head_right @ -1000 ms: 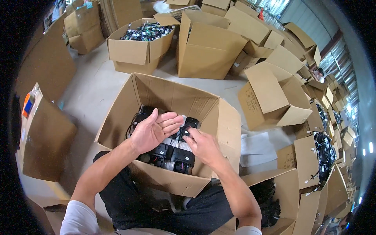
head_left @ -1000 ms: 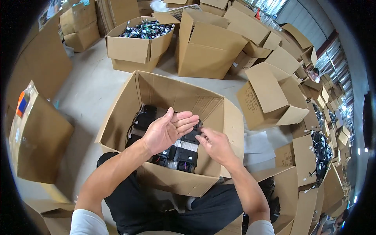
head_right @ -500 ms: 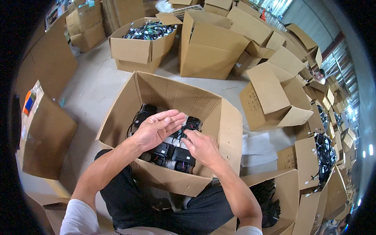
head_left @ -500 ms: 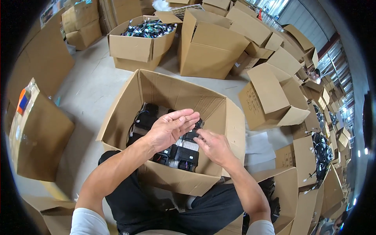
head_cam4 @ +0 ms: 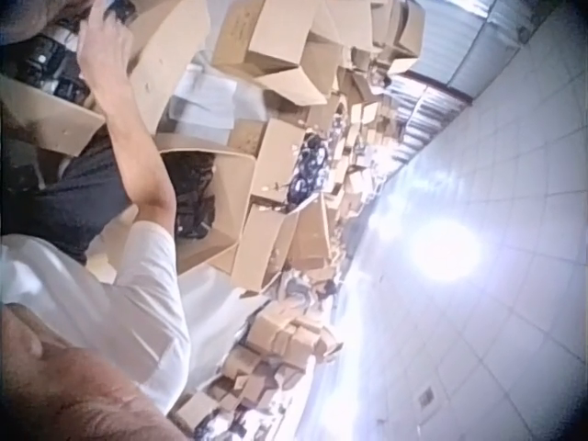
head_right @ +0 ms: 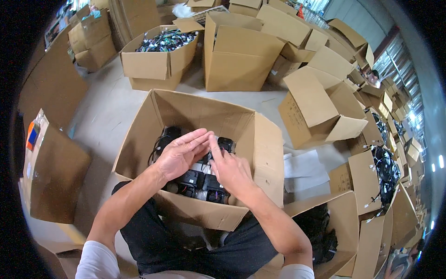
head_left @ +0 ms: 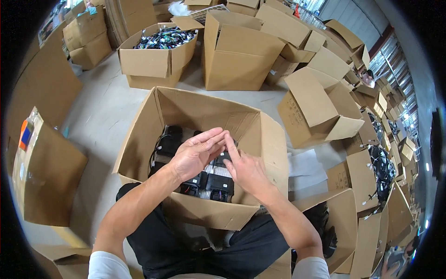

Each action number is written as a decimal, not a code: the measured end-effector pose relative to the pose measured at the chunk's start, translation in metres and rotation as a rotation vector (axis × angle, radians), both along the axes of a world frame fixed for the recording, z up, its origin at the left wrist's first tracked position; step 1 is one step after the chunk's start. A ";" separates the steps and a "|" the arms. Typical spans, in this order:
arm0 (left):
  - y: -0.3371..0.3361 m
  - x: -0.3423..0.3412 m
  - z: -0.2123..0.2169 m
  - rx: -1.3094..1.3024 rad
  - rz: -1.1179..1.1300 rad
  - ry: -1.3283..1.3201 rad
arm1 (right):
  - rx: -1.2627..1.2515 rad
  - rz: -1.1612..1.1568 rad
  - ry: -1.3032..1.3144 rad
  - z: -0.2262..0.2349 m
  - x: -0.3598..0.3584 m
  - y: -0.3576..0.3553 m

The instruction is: The person packs electronic camera units into cardboard boxes by hand, layering them with protective foam dividers.

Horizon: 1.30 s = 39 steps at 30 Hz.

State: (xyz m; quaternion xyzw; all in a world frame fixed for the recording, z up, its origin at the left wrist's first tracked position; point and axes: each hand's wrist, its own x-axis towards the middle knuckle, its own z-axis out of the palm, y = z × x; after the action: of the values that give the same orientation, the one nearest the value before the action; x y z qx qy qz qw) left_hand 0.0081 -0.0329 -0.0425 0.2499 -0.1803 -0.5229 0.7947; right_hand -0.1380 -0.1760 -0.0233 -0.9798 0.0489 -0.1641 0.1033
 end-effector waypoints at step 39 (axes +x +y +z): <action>0.003 -0.004 -0.034 0.608 0.131 -0.504 | -0.015 0.173 -0.014 -0.033 0.001 -0.001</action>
State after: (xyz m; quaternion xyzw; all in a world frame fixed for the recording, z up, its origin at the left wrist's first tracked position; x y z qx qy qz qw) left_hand 0.0043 -0.0303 -0.0760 0.6051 -0.1904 -0.4229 0.6471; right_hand -0.1370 -0.1773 -0.0565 -0.9799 -0.0379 -0.1618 0.1100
